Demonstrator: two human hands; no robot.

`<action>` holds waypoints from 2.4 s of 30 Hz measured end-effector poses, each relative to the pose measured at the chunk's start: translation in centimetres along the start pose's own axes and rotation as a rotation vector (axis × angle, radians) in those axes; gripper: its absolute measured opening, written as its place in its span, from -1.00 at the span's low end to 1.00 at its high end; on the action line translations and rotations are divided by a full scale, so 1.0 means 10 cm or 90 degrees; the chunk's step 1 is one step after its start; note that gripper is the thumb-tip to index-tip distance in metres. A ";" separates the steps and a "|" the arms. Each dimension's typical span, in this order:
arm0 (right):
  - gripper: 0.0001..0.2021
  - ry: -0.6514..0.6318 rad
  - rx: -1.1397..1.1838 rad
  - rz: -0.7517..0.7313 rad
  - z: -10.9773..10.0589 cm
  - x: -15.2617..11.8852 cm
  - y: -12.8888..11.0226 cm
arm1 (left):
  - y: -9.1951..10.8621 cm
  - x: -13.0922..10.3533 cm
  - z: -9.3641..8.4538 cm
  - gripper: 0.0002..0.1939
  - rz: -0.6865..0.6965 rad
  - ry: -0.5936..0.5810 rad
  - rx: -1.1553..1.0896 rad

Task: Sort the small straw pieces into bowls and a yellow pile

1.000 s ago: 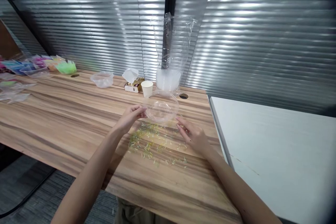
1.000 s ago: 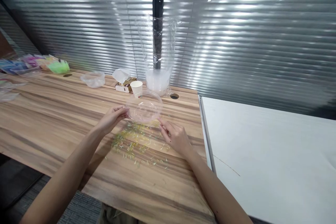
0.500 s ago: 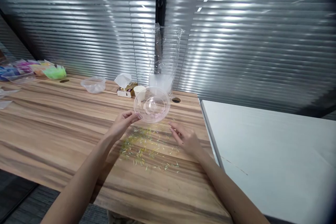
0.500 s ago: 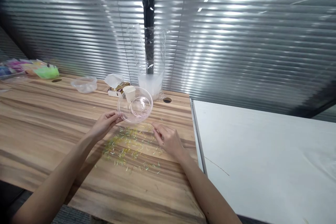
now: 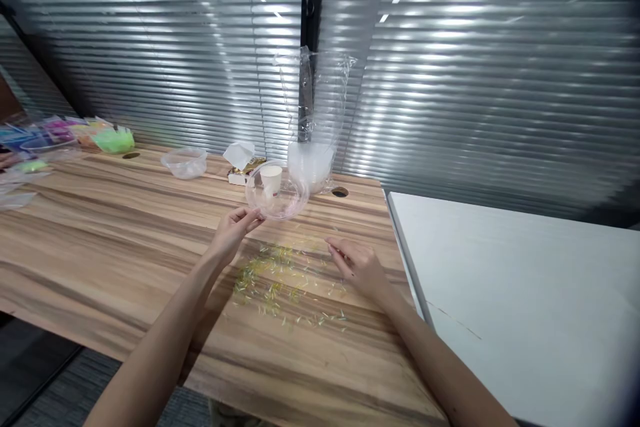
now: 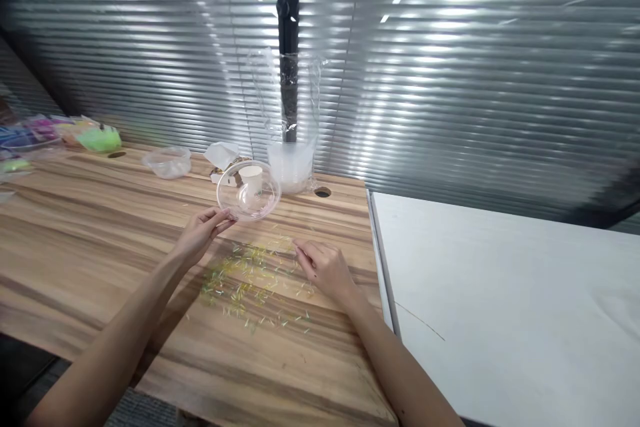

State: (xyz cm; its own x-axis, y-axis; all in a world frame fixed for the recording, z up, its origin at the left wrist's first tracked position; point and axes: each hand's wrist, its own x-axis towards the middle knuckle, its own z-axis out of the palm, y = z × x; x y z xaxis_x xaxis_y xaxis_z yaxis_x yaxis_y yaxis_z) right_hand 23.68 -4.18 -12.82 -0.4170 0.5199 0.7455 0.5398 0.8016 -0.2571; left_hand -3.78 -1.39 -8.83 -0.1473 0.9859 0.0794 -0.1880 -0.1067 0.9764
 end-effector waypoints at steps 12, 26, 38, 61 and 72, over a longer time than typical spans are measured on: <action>-0.79 -0.075 0.075 0.062 0.04 -0.01 0.04 | -0.22 -0.01 0.05 -0.60 -0.005 -0.027 0.047; -0.72 -0.364 0.187 0.002 0.34 0.59 -0.14 | -0.02 0.27 -0.66 -0.75 -0.060 0.013 -0.044; -0.49 -0.454 0.014 -0.090 0.36 0.27 -0.05 | -0.03 0.12 -0.70 -0.85 -0.101 0.058 -0.076; -0.89 -0.398 0.142 0.010 0.49 0.64 0.08 | -0.01 0.05 -0.71 -0.85 -0.108 0.059 -0.109; -0.92 -0.425 0.106 0.138 0.24 0.50 0.06 | 0.06 0.05 -0.65 -0.87 -0.164 0.100 -0.121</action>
State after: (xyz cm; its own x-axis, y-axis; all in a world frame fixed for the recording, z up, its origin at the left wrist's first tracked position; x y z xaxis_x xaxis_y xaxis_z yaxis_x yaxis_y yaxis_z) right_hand 20.19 -0.37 -10.67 -0.6997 0.6994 0.1462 0.5644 0.6665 -0.4871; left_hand -10.30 -1.80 -9.56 -0.2157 0.9535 -0.2106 -0.4138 0.1061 0.9041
